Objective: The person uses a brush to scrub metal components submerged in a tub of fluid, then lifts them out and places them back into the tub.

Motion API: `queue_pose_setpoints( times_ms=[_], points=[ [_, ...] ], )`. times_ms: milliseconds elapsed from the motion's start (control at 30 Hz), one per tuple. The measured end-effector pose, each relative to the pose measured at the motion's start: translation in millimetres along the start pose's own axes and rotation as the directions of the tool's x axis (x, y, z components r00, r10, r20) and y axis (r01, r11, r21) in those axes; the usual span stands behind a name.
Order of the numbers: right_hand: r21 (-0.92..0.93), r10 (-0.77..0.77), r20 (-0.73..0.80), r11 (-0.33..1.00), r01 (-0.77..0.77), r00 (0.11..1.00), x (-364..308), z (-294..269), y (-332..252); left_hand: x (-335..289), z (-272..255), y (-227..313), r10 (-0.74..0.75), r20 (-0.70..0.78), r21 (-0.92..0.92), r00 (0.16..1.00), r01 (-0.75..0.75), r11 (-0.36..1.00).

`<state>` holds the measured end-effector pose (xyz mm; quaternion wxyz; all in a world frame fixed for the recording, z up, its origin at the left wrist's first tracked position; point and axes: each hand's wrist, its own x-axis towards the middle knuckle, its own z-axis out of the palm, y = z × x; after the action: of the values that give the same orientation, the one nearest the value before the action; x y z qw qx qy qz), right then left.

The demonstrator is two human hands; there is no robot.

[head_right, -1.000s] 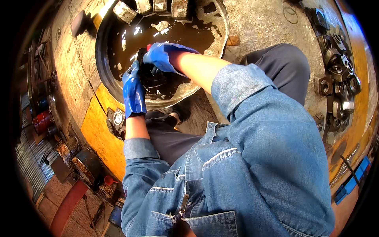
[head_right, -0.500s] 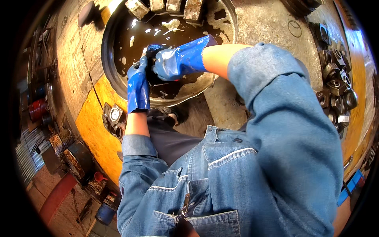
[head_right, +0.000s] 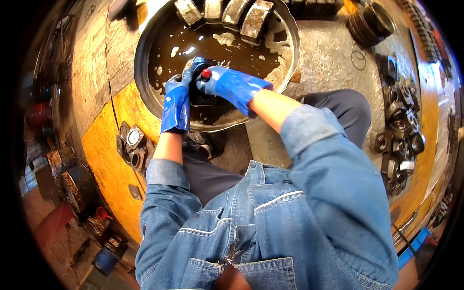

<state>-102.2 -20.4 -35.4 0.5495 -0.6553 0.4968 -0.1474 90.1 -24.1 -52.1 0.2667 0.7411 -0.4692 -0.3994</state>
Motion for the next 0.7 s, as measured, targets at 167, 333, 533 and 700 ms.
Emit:
queue_pose_setpoints(
  times_ms=[167,333,533,700],
  points=[
    [-0.8,-0.095,0.223,0.551,0.238,0.97,-46,9,-54,-8,-11,-14,-0.04,0.003,-0.086,0.999,0.04,0.995],
    [-0.921,-0.49,0.221,0.18,0.346,0.843,-41,1,-31,-7,-4,-7,0.037,0.028,-0.08,0.999,-0.035,0.996],
    [-0.849,0.32,0.039,0.51,-0.138,0.946,-3,1,-69,-17,-8,1,-0.019,0.081,-0.105,0.997,0.027,0.994],
    [-0.48,0.152,0.048,0.87,-0.111,0.987,10,-16,-24,-15,-7,4,-0.102,0.09,-0.051,0.991,0.107,0.993]
  ],
)
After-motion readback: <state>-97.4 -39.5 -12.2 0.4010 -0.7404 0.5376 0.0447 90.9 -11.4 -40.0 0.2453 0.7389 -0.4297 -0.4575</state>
